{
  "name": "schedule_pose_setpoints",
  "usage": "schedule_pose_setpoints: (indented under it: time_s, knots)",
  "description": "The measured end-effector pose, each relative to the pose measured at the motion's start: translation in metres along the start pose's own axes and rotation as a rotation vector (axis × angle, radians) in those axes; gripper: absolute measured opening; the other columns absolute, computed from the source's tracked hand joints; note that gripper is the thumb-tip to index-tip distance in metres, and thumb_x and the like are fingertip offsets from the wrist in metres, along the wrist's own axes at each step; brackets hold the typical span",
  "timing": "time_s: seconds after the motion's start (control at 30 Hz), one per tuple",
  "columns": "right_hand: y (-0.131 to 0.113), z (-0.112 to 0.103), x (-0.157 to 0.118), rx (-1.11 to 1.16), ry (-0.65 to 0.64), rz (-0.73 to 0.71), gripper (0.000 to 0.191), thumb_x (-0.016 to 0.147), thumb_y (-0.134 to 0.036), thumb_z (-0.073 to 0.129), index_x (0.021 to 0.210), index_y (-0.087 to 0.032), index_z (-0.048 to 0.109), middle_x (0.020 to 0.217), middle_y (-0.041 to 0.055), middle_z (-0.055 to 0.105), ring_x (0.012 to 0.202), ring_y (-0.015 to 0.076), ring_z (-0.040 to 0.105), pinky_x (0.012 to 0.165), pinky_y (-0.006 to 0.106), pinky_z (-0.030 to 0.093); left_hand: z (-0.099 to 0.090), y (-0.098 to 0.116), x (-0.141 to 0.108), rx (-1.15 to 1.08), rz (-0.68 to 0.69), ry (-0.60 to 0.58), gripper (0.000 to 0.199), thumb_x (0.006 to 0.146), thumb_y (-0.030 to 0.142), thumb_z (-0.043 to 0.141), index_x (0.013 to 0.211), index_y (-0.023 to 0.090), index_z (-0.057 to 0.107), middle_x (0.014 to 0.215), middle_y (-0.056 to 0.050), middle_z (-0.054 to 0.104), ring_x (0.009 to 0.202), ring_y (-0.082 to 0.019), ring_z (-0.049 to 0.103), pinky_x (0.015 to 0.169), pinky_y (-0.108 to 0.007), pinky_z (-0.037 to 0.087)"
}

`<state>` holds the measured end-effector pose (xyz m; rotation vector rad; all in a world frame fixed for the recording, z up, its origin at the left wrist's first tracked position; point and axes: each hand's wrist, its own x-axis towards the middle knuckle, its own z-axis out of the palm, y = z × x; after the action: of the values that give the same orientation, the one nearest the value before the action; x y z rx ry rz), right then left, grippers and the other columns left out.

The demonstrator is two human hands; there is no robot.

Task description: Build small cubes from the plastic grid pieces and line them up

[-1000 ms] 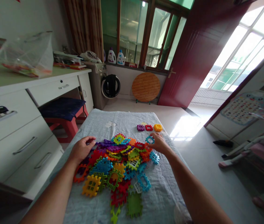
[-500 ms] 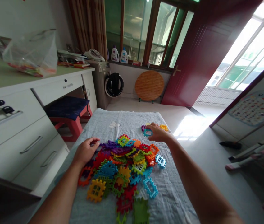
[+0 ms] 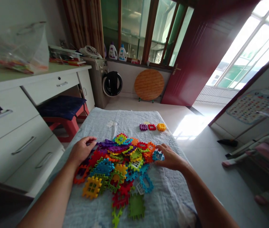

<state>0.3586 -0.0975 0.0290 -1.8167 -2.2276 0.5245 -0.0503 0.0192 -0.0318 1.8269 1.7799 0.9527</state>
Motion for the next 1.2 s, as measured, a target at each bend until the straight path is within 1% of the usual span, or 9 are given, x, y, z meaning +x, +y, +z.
schedule_pose_setpoints:
  time_s: [0.17, 0.33, 0.5, 0.63, 0.73, 0.83, 0.97, 1.03, 1.2]
  knots:
    - [-0.001, 0.006, -0.002, -0.108, 0.086, 0.052, 0.037, 0.071, -0.043, 0.070, 0.098, -0.019, 0.059, 0.094, 0.0061, 0.057, 0.087, 0.0212, 0.054, 0.079, 0.032, 0.041, -0.001, 0.003, 0.000, 0.004, -0.001, 0.001, 0.037, 0.069, 0.046, 0.054, 0.093, 0.021, 0.068, 0.089, -0.005, 0.072, 0.084, -0.024, 0.066, 0.082, -0.032, 0.049]
    - [-0.001, 0.015, -0.002, -0.113, 0.111, 0.089, 0.041, 0.070, -0.049, 0.069, 0.097, -0.019, 0.058, 0.091, 0.0060, 0.057, 0.083, 0.0200, 0.054, 0.074, 0.030, 0.039, 0.000, 0.002, 0.001, 0.003, 0.001, 0.002, 0.038, 0.069, 0.046, 0.054, 0.094, 0.020, 0.068, 0.088, -0.005, 0.072, 0.084, -0.024, 0.066, 0.081, -0.031, 0.049]
    - [0.000, 0.018, 0.001, -0.143, 0.103, 0.100, 0.034, 0.063, -0.037, 0.073, 0.088, -0.021, 0.058, 0.086, 0.0040, 0.058, 0.079, 0.0189, 0.053, 0.070, 0.028, 0.037, -0.001, 0.005, 0.000, 0.003, -0.001, 0.011, 0.036, 0.068, 0.045, 0.055, 0.091, 0.021, 0.068, 0.087, -0.004, 0.073, 0.084, -0.024, 0.067, 0.080, -0.030, 0.050]
    - [0.001, 0.002, 0.014, -0.195, 0.133, 0.075, 0.032, 0.061, -0.032, 0.071, 0.088, -0.020, 0.059, 0.085, 0.0048, 0.058, 0.079, 0.0200, 0.052, 0.071, 0.030, 0.037, -0.002, 0.008, -0.001, -0.007, -0.008, 0.024, 0.034, 0.068, 0.045, 0.055, 0.090, 0.021, 0.068, 0.088, -0.005, 0.073, 0.085, -0.024, 0.067, 0.080, -0.031, 0.050]
    - [-0.006, -0.017, 0.044, -0.236, 0.208, 0.022, 0.038, 0.063, -0.031, 0.069, 0.098, -0.019, 0.059, 0.093, 0.0073, 0.057, 0.086, 0.0224, 0.051, 0.076, 0.032, 0.037, -0.002, 0.007, -0.001, -0.021, -0.009, 0.020, 0.033, 0.068, 0.044, 0.055, 0.090, 0.022, 0.067, 0.088, -0.004, 0.073, 0.086, -0.024, 0.067, 0.080, -0.031, 0.050]
    - [-0.021, -0.024, 0.091, -0.250, 0.211, -0.059, 0.048, 0.061, -0.027, 0.069, 0.107, -0.020, 0.057, 0.103, 0.0082, 0.055, 0.093, 0.0242, 0.048, 0.079, 0.033, 0.036, -0.001, 0.004, 0.000, -0.024, -0.007, 0.014, 0.034, 0.070, 0.044, 0.055, 0.091, 0.021, 0.067, 0.091, -0.005, 0.073, 0.088, -0.024, 0.067, 0.082, -0.031, 0.050]
    - [-0.043, -0.011, 0.159, -0.280, 0.116, -0.081, 0.053, 0.061, -0.027, 0.070, 0.111, -0.020, 0.056, 0.110, 0.0095, 0.053, 0.099, 0.0268, 0.046, 0.083, 0.037, 0.035, 0.000, 0.002, 0.000, -0.032, -0.004, 0.016, 0.034, 0.071, 0.044, 0.055, 0.092, 0.021, 0.067, 0.092, -0.005, 0.073, 0.088, -0.024, 0.067, 0.083, -0.031, 0.049]
    - [-0.050, -0.002, 0.184, -0.321, 0.048, -0.074, 0.056, 0.062, -0.029, 0.070, 0.115, -0.021, 0.054, 0.116, 0.0108, 0.051, 0.104, 0.0290, 0.045, 0.084, 0.039, 0.036, 0.000, 0.003, 0.000, -0.030, 0.002, 0.022, 0.033, 0.071, 0.044, 0.055, 0.092, 0.022, 0.067, 0.092, -0.005, 0.073, 0.088, -0.024, 0.067, 0.084, -0.031, 0.049]
    - [-0.053, 0.008, 0.213, -0.363, -0.078, -0.077, 0.062, 0.060, -0.029, 0.074, 0.118, -0.020, 0.055, 0.121, 0.0138, 0.053, 0.109, 0.0333, 0.045, 0.085, 0.042, 0.038, 0.000, 0.003, 0.000, -0.023, 0.014, 0.030, 0.033, 0.072, 0.045, 0.054, 0.091, 0.021, 0.067, 0.091, -0.005, 0.072, 0.088, -0.024, 0.067, 0.084, -0.031, 0.049]
